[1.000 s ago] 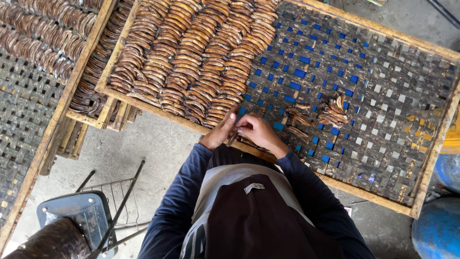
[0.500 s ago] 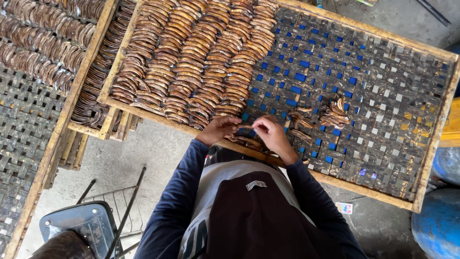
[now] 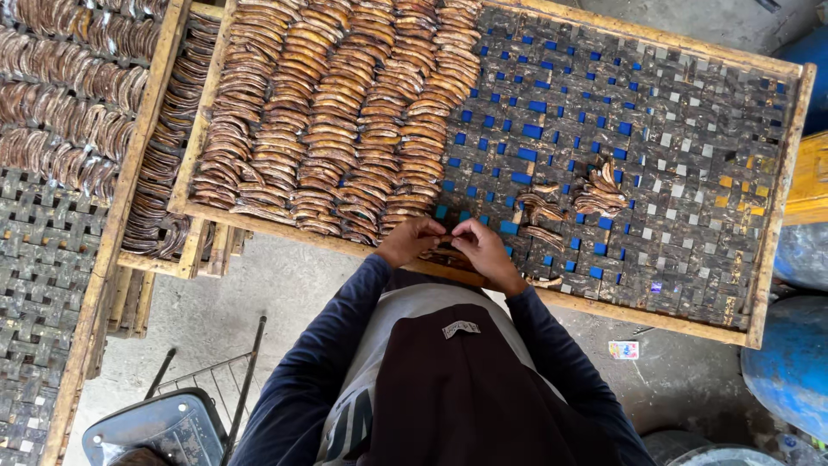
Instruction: The person picks up scattered dried banana slices from a woven bamboo drying tray and places them one by one into neat rows alongside the already arranged slices, occasionally gathering loose pieces in their hands and repositioning them on the tray.
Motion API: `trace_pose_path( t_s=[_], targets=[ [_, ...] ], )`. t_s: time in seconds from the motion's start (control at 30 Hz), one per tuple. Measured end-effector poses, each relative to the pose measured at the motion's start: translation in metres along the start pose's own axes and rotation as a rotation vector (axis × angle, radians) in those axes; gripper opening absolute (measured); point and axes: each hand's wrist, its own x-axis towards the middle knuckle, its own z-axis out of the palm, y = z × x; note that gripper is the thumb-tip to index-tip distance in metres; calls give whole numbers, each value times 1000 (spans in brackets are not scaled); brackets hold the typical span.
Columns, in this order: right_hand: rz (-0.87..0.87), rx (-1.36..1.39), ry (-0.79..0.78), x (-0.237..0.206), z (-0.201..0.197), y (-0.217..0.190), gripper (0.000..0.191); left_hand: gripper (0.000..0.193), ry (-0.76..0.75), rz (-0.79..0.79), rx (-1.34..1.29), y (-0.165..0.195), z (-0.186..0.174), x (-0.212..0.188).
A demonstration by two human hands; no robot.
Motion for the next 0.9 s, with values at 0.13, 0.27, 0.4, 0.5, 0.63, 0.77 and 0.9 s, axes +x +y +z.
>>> trace_pose_path(
  t_s=[0.13, 0.27, 0.4, 0.5, 0.63, 0.77, 0.9],
  targets=[
    [-27, -241, 76, 2, 14, 8, 10, 20, 207, 122, 525, 5, -5, -12],
    [-222, -392, 108, 1, 24, 11, 8, 17, 228, 401, 728, 11, -3, -19],
    [-304, -507, 160, 1, 27, 16, 8, 17, 290, 477, 863, 16, 3, -27],
    [-303, -515, 186, 0, 22, 28, 9, 12, 267, 335, 875, 20, 4, -28],
    [-239, -514, 360, -8, -9, 47, 12, 13, 277, 357, 888, 30, 5, -33],
    [-58, -790, 678, -30, -53, 62, 18, 15, 326, 423, 819, 44, 7, -40],
    [99, -940, 777, -56, -70, 70, 31, 15, 364, 415, 786, 52, 8, -43]
  ],
)
